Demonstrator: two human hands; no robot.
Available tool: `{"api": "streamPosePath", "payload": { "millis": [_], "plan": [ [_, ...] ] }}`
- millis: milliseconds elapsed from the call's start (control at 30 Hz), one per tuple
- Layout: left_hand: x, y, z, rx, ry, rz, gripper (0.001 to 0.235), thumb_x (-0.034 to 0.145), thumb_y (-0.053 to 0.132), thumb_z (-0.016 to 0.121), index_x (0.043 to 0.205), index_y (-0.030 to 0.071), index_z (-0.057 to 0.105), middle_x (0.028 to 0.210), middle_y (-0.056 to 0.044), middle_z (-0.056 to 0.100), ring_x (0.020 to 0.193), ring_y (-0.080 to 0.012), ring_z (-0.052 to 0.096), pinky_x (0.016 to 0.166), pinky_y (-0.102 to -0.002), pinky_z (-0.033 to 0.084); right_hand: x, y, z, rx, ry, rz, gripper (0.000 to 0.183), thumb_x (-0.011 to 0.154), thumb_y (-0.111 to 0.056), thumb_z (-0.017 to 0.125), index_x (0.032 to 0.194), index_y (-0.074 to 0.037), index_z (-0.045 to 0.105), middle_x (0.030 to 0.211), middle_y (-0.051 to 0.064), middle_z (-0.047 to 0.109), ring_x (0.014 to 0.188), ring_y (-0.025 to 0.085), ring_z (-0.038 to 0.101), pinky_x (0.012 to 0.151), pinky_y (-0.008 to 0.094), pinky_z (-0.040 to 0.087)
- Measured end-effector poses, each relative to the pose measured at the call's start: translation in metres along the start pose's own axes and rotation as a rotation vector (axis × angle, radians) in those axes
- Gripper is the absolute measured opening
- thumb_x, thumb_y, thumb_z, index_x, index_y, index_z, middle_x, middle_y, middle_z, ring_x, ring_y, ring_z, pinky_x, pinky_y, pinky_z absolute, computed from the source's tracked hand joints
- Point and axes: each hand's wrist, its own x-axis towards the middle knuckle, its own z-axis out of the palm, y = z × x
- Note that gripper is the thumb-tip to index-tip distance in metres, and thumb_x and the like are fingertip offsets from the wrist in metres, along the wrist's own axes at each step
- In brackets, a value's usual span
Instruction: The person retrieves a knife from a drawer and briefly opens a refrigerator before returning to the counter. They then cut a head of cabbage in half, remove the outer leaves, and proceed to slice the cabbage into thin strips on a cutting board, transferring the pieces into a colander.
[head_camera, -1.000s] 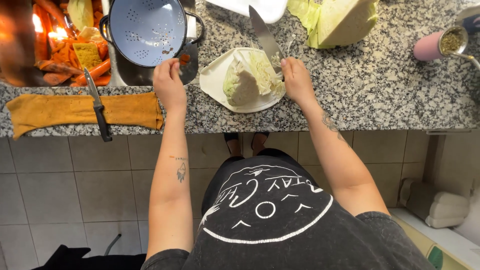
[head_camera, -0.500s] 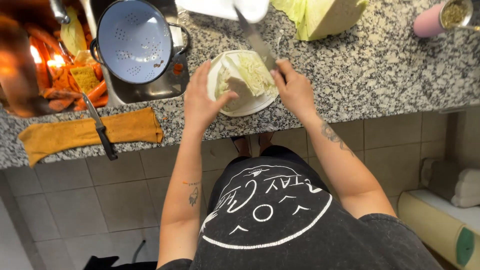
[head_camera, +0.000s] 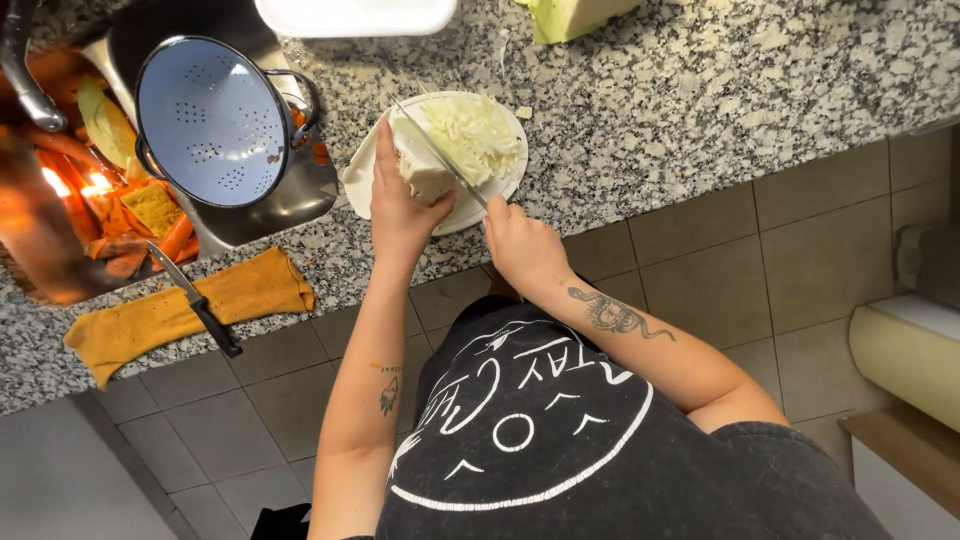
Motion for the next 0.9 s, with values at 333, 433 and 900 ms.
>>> {"api": "streamPosePath", "payload": {
  "millis": [333,433,900],
  "plan": [
    [0.005,-0.019,0.012,0.066,0.026,-0.093,0.116,0.062,0.013,0.088,0.149,0.024,0.011,0.141,-0.020,0.037,0.119,-0.0476,0.048,0.096,-0.062,0.042,0.021,0.004,0.011,-0.051,-0.125,-0.066,0.014,0.093,-0.012,0.045,0.081,-0.005,0.047,0.048,0.002,0.043,0.036,0.018,0.056,0.029,0.027,0.044],
    [0.005,-0.019,0.013,0.078,0.037,-0.088,0.114,0.063,0.015,0.088,0.149,0.023,0.013,0.141,-0.018,0.038,0.118,-0.0461,0.050,0.094,-0.061,0.044,0.034,0.006,0.022,-0.017,-0.133,-0.062,0.012,0.092,-0.010,0.046,0.080,-0.006,0.047,0.047,0.002,0.042,0.035,0.017,0.054,0.028,0.026,0.043],
    [0.000,-0.023,0.011,0.075,0.077,-0.039,0.112,0.063,0.014,0.089,0.148,0.020,0.016,0.141,-0.016,0.037,0.116,-0.0449,0.052,0.092,-0.057,0.049,0.037,0.008,0.035,0.129,-0.203,-0.011,0.007,0.090,-0.003,0.044,0.090,0.002,0.049,0.054,0.011,0.052,0.046,0.030,0.061,0.035,0.035,0.047]
  ]
}}
